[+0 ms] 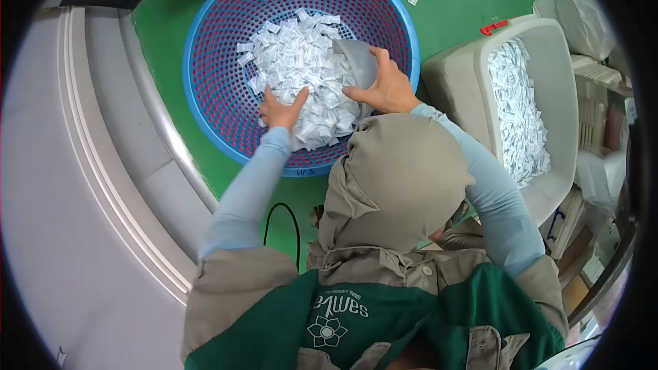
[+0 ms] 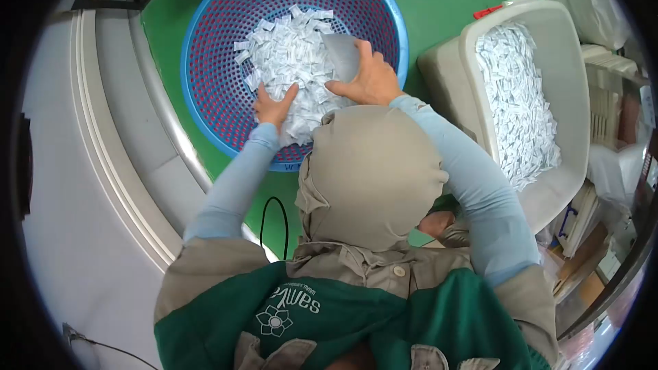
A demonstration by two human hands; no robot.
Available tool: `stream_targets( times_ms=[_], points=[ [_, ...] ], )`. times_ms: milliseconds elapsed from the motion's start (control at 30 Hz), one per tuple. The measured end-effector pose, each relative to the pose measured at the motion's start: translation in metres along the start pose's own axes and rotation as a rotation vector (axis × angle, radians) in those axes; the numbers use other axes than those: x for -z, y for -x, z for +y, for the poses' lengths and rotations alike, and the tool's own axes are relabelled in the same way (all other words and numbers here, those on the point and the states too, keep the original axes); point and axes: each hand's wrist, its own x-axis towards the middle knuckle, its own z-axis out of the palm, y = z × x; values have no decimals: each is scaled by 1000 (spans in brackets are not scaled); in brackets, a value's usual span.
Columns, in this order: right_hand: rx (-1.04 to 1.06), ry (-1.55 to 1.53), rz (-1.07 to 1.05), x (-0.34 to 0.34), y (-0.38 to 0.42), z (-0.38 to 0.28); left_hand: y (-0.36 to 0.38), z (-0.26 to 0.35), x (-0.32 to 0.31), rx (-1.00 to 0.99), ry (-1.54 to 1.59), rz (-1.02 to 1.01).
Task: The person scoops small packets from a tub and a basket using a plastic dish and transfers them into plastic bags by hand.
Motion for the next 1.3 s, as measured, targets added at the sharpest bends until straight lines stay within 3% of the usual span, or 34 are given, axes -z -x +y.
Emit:
stream_targets(
  times_ms=[67,167,233,333,367,533,567,633,667,733,867,933,967,1000,1033,1133,1200,1300],
  points=[
    [14,-300,8,-16,1,14,15,13,-15,114,203,-51],
    [14,-449,-10,-21,-7,17,15,35,-37,14,412,-43],
    [-135,-713,-115,-17,-12,21,26,64,-30,-39,413,-128],
    [-348,-1013,-186,-8,-5,14,43,98,-18,-279,373,-93],
    [-406,-1075,-198,-6,-4,16,46,103,-14,-460,328,-88],
    [-426,-1397,-242,-7,-18,20,70,133,45,-837,135,-196],
    [-412,-1399,-241,-12,-24,25,53,123,47,-1017,31,-85],
    [-490,-1499,-299,-10,-28,28,54,129,78,-1070,157,108],
    [-485,-1524,-305,-4,-28,30,50,130,92,-1049,171,209],
    [-423,-1558,-343,2,-32,36,32,126,105,-961,330,223],
    [-308,-1547,-455,37,-23,13,22,142,119,-871,493,4],
    [-233,-1509,-450,65,-19,-6,22,172,131,-712,730,-199],
    [-223,-1502,-455,76,-13,-13,10,174,134,-693,773,-407],
    [-232,-1511,-552,85,-12,-16,14,181,139,-718,777,-493],
    [-228,-1487,-500,96,-7,-28,30,191,148,-743,778,-579],
    [-177,-1444,-390,128,11,-49,45,218,159,-865,554,-499],
    [-206,-1493,-441,150,22,-49,55,235,163,-859,664,-657],
    [-158,-1490,-335,182,60,-51,116,270,183,-850,764,-815]
  ],
)
